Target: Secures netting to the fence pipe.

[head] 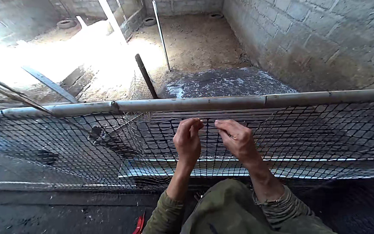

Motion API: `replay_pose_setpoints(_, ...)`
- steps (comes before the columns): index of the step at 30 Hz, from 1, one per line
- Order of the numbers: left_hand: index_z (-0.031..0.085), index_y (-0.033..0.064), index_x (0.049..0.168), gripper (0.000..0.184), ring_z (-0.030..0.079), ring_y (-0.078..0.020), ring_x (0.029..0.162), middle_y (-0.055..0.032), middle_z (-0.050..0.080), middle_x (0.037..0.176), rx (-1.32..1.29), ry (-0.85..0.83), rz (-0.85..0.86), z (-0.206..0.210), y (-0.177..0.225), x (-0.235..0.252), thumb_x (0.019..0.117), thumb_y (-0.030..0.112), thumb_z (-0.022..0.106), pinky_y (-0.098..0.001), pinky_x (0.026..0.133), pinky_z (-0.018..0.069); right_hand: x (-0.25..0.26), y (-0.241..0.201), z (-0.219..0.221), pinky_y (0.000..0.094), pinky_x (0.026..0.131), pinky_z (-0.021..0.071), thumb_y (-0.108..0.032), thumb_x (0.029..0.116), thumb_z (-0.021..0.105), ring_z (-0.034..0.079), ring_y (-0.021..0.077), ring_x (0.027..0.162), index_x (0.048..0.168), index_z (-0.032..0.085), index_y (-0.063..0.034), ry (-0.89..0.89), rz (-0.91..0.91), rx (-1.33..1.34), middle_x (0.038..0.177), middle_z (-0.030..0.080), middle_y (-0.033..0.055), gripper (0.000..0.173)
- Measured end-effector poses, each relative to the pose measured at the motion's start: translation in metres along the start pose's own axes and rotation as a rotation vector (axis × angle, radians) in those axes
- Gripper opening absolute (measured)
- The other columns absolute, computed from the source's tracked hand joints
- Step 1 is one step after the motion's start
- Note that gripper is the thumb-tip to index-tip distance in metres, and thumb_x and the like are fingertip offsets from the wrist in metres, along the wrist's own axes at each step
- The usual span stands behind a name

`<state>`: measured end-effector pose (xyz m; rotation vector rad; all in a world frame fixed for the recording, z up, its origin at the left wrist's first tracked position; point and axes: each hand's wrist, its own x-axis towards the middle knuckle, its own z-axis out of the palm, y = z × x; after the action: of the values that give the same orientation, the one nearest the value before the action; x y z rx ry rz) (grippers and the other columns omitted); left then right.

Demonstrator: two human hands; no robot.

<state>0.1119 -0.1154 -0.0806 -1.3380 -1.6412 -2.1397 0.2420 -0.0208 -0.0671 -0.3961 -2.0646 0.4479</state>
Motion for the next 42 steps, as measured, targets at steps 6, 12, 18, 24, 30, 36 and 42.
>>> replay_pose_setpoints(6, 0.07, 0.0205, 0.112, 0.019, 0.076, -0.0198, 0.096, 0.0004, 0.074, 0.109, -0.278, 0.005, -0.034, -0.017, 0.004, -0.008, 0.1027, 0.007, 0.06, -0.0402, 0.087, 0.0656, 0.001, 0.024, 0.017, 0.0256, 0.077, 0.0619, -0.003, 0.0882, 0.069, 0.076, 0.014, 0.085, 0.093, 0.079, -0.0004, 0.051, 0.108, 0.003, 0.094, 0.078, 0.0111, 0.011)
replay_pose_setpoints(12, 0.071, 0.0161, 0.112, 0.017, 0.072, -0.0159, 0.107, -0.0015, 0.074, 0.113, -0.11, -0.09, 0.106, -0.026, -0.001, -0.026, 0.104, 0.008, 0.059, -0.0355, 0.094, 0.0615, 0.008, 0.023, 0.021, 0.0215, 0.072, 0.0597, -0.008, 0.0917, 0.07, 0.072, 0.0086, 0.075, 0.099, 0.079, -0.0015, 0.048, 0.199, 0.06, 0.089, 0.076, 0.0091, 0.013)
replay_pose_setpoints(18, 0.073, 0.0029, 0.106, 0.012, 0.07, -0.0204, 0.115, -0.0129, 0.075, 0.11, -0.011, -0.216, 0.197, -0.001, -0.01, -0.028, 0.1012, 0.005, 0.062, -0.0352, 0.099, 0.0589, 0.008, 0.028, 0.02, 0.0204, 0.074, 0.0613, -0.009, 0.094, 0.069, 0.073, 0.0065, 0.077, 0.101, 0.076, -0.0003, 0.022, 0.228, 0.142, 0.089, 0.077, 0.008, 0.013)
replay_pose_setpoints(24, 0.073, 0.0007, 0.111, 0.016, 0.069, -0.0213, 0.119, -0.0146, 0.074, 0.117, -0.01, -0.21, 0.215, 0.009, -0.022, -0.037, 0.102, 0.004, 0.061, -0.0359, 0.103, 0.057, 0.005, 0.028, 0.019, 0.0267, 0.081, 0.0642, -0.006, 0.096, 0.069, 0.076, 0.0104, 0.086, 0.13, 0.061, 0.003, -0.026, 0.346, 0.335, 0.099, 0.078, 0.0073, 0.036)
replay_pose_setpoints(30, 0.074, -0.0002, 0.11, 0.017, 0.069, -0.0203, 0.119, -0.0152, 0.074, 0.116, 0.009, -0.129, 0.215, 0.012, -0.025, -0.034, 0.1017, 0.002, 0.06, -0.0346, 0.102, 0.0568, -0.028, 0.014, 0.018, 0.0231, 0.073, 0.0593, -0.008, 0.094, 0.063, 0.068, 0.0068, 0.078, 0.126, 0.053, 0.0065, 0.087, 0.13, 0.305, 0.089, 0.07, 0.0072, 0.037)
replay_pose_setpoints(36, 0.073, -0.0004, 0.114, 0.02, 0.068, -0.0182, 0.119, -0.0145, 0.073, 0.119, -0.012, -0.075, 0.2, 0.013, -0.025, -0.036, 0.1028, 0.002, 0.057, -0.033, 0.104, 0.0554, -0.043, 0.0, 0.04, 0.0202, 0.091, 0.0571, -0.015, 0.0989, 0.069, 0.065, 0.0072, 0.107, 0.123, 0.067, -0.007, 0.13, -0.042, 0.481, 0.117, 0.064, 0.0073, 0.025)
replay_pose_setpoints(42, 0.073, -0.0046, 0.112, 0.018, 0.07, -0.0185, 0.116, -0.0172, 0.074, 0.117, -0.003, -0.155, 0.215, 0.004, -0.024, -0.03, 0.1011, -0.001, 0.059, -0.0321, 0.102, 0.0562, -0.036, 0.001, 0.045, 0.0181, 0.095, 0.0539, -0.009, 0.1005, 0.065, 0.063, 0.0055, 0.106, 0.112, 0.072, -0.0102, 0.208, -0.056, 0.448, 0.109, 0.063, 0.0051, 0.013)
